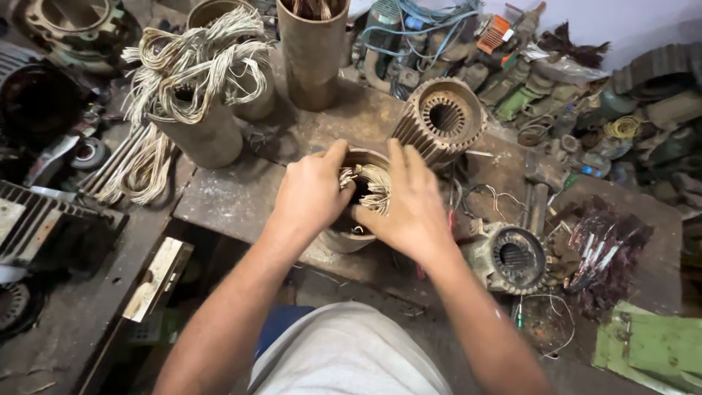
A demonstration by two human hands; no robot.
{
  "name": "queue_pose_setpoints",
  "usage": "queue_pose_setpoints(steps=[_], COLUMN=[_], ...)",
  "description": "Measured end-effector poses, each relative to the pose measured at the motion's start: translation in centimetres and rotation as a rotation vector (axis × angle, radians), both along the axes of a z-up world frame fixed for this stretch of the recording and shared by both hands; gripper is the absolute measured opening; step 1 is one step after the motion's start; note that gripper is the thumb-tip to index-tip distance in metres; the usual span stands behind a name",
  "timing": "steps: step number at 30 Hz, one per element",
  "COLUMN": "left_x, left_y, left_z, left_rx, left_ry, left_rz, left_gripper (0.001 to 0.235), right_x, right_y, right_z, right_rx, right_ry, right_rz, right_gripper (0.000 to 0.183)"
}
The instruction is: The person uses pliers to pull and cut copper windings from a cylindrical motor stator. They repeatedly pull out sections of wire, cut them, and place the removed copper into a nearby container.
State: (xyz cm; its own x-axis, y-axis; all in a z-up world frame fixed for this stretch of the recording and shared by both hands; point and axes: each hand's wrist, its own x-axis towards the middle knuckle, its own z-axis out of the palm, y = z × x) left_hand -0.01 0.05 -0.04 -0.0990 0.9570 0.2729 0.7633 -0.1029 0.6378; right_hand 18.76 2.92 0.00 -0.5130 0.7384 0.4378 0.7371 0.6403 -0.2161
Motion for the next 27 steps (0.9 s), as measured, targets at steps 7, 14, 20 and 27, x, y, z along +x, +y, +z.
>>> queue_pose_setpoints(steps=[7, 14, 20, 27], left_x=[0.0, 2.4, 1.2, 0.5], left_y=[-0.4, -2.0, -2.6, -2.7], left_z=[0.1, -0.2, -0.2, 1.6], left_rx=[-0.032, 0.050, 0.017, -0.037], left_ry=[0.055, 0.030, 0.064, 0.144], left_rz=[0.049, 0.113, 0.115, -0.092], left_gripper=[0.049, 0.052, 0.047, 0.098], right_x=[-1.2, 0.8, 1.0, 2.9], right_y=[0.9, 2.0, 5.5, 5.4], right_z=[2.6, 1.3, 2.6, -0.5], right_rx=[-0.343, -0.346, -0.343, -0.161], right_ry=[-0.038, -0.131, -0.049, 0.092], right_rz=[0.011, 0.063, 0.431, 0.563], right_gripper=[0.087, 0.074, 0.062, 0.065])
